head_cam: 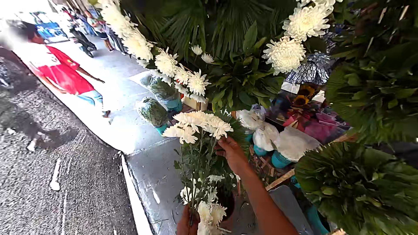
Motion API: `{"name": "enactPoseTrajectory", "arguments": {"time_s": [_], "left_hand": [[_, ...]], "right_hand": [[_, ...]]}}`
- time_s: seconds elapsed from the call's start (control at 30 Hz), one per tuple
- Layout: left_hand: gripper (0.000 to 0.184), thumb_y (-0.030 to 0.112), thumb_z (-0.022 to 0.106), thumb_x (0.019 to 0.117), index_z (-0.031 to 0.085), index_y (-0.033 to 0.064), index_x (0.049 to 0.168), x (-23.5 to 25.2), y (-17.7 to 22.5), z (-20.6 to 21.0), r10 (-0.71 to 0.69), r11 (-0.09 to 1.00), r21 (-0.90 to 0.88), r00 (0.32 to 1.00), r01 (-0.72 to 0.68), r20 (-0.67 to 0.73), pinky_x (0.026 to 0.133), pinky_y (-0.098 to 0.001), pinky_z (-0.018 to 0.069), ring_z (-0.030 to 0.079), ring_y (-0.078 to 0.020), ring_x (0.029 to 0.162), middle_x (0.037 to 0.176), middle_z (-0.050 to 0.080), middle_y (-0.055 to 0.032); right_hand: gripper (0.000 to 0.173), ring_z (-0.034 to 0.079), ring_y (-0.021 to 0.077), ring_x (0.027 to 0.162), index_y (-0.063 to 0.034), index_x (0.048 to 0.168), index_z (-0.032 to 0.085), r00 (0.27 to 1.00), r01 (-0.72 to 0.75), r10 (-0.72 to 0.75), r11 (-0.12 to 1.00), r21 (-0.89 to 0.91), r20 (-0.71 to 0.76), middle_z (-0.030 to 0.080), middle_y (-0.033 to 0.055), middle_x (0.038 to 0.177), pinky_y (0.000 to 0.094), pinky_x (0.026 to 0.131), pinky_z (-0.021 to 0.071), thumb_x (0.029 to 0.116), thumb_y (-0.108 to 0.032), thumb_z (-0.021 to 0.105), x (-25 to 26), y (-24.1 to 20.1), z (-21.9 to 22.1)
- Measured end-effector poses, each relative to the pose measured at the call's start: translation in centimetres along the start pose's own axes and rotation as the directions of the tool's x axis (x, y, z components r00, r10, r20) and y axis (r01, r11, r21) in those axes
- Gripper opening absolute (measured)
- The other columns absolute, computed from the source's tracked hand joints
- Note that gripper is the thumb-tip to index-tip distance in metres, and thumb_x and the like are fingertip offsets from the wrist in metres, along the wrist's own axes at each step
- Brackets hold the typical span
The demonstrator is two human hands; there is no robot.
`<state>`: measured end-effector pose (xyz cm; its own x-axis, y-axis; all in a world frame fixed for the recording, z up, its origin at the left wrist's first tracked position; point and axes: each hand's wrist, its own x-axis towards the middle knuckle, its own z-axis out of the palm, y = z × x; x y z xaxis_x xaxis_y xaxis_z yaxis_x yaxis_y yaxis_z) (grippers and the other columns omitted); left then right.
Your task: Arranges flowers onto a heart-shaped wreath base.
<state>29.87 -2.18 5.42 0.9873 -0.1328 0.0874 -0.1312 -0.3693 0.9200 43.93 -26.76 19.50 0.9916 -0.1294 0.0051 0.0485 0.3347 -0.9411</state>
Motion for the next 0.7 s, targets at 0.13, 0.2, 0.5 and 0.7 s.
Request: {"name": "enactPoseTrajectory", "arguments": {"time_s": [0.13, 0.2, 0.5, 0.7], "left_hand": [[0.057, 0.009, 0.058, 0.0964, 0.039, -0.0138, 0.145, -0.1, 0.1, -1.0, -0.017, 0.999, 0.026, 0.997, 0.019, -0.080, 0.074, -0.0457, 0.0594, 0.068, -0.0240, 0.076, 0.094, 0.068, -0.0217], [0.060, 0.009, 0.058, 0.0959, 0.037, -0.0144, 0.146, 0.2, 0.0, -1.6, -0.015, 1.000, 0.000, 0.995, 0.015, -0.096, 0.075, -0.0445, 0.0588, 0.067, -0.0229, 0.076, 0.095, 0.067, -0.0219], [0.068, 0.002, 0.053, 0.0936, 0.023, -0.0092, 0.154, 6.3, -0.3, -5.9, 0.009, 0.959, -0.280, 0.994, -0.038, -0.105, 0.061, -0.0337, 0.0588, 0.066, -0.0138, 0.068, 0.099, 0.069, -0.0130], [0.072, -0.002, 0.054, 0.0908, 0.019, -0.0047, 0.154, 10.1, -0.8, -9.6, -0.079, 0.895, -0.445, 0.986, 0.007, -0.144, 0.058, -0.0344, 0.0595, 0.068, -0.0169, 0.069, 0.106, 0.067, -0.0131]], "right_hand": [[0.023, 0.066, 0.0157, 0.086, -0.0017, 0.123, 0.060, 0.983, 0.013, -0.027, 0.997, 0.082, 0.180, 0.067, 0.0064, 0.102, 0.0350, 0.079, 0.0587, 0.1035, -0.011, 0.053, 1.4, -0.7, 1.9], [0.025, 0.066, 0.0155, 0.086, -0.0035, 0.126, 0.058, 0.968, -0.043, 0.014, 0.993, 0.111, 0.250, 0.067, 0.0054, 0.105, 0.0356, 0.079, 0.0584, 0.1054, -0.012, 0.047, 1.8, -1.3, 3.1], [0.016, 0.068, 0.0160, 0.083, -0.0007, 0.117, 0.059, 0.978, 0.077, -0.089, 0.995, 0.066, 0.191, 0.068, 0.0071, 0.098, 0.0347, 0.078, 0.0608, 0.1036, -0.009, 0.054, 4.2, -2.5, 7.9], [0.017, 0.070, 0.0198, 0.084, -0.0009, 0.115, 0.056, 0.985, 0.168, -0.156, 0.969, 0.182, -0.079, 0.070, 0.0102, 0.098, 0.0368, 0.076, 0.0620, 0.1052, -0.006, 0.044, 4.7, -1.8, 11.0]]}}
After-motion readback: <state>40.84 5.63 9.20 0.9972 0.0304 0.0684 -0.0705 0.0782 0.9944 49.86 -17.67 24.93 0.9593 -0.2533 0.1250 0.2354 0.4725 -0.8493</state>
